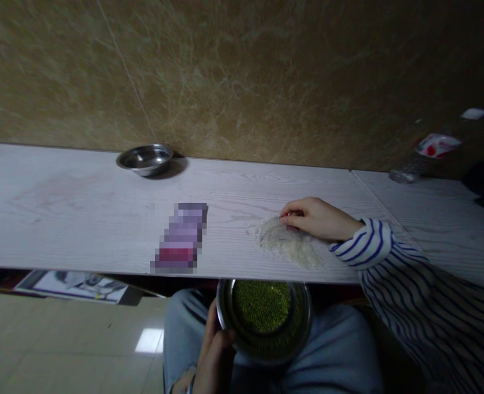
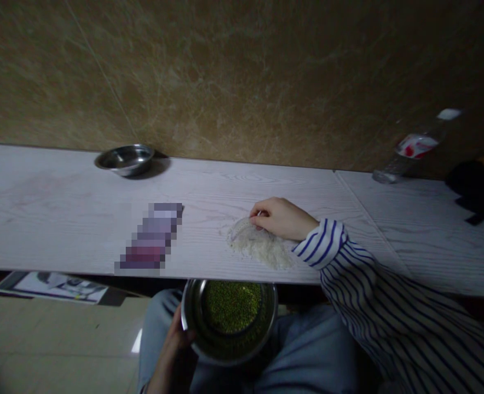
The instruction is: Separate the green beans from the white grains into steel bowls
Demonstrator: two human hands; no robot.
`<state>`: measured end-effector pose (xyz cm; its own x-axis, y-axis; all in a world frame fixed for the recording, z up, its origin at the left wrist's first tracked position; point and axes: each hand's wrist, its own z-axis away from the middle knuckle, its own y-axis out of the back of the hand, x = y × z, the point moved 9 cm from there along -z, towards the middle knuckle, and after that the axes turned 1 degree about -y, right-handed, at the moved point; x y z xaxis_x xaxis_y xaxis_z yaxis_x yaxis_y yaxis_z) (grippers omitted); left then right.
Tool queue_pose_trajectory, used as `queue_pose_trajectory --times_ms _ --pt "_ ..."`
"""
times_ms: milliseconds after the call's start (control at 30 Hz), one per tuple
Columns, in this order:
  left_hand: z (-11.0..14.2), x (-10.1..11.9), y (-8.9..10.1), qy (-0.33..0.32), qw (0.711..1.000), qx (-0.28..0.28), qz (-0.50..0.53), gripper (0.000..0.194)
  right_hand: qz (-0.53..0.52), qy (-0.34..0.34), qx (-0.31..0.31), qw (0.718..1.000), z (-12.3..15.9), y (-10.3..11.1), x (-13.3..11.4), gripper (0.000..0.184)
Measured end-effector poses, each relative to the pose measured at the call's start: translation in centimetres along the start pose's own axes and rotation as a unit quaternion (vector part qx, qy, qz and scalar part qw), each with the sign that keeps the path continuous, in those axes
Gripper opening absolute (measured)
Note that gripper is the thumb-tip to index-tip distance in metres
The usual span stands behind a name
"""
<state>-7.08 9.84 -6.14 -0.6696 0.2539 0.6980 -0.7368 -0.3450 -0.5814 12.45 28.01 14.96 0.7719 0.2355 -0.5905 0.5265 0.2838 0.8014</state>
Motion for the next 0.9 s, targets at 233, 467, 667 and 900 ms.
queue_pose_trajectory --times_ms 233,467,667,900 --pt "0.8 1.1 -1.0 -0.015 1.000 -0.010 0.008 0.062 -0.024 0.012 -0.051 0.998 1.1 -0.9 -0.9 0.014" --pt "0.9 1.0 -1.3 -0.014 1.000 -0.027 0.004 0.060 -0.042 -0.049 0.089 0.994 2.3 2.0 2.5 0.015" --pt "0.9 0.9 -1.6 -0.010 0.999 -0.036 0.006 0.062 -0.008 -0.061 0.087 0.994 2.5 2.0 2.9 0.015" --pt "0.5 0.8 -1.3 -0.001 1.000 -0.010 0.009 0.061 -0.040 -0.053 0.043 0.997 1.5 0.1 1.5 0.015"
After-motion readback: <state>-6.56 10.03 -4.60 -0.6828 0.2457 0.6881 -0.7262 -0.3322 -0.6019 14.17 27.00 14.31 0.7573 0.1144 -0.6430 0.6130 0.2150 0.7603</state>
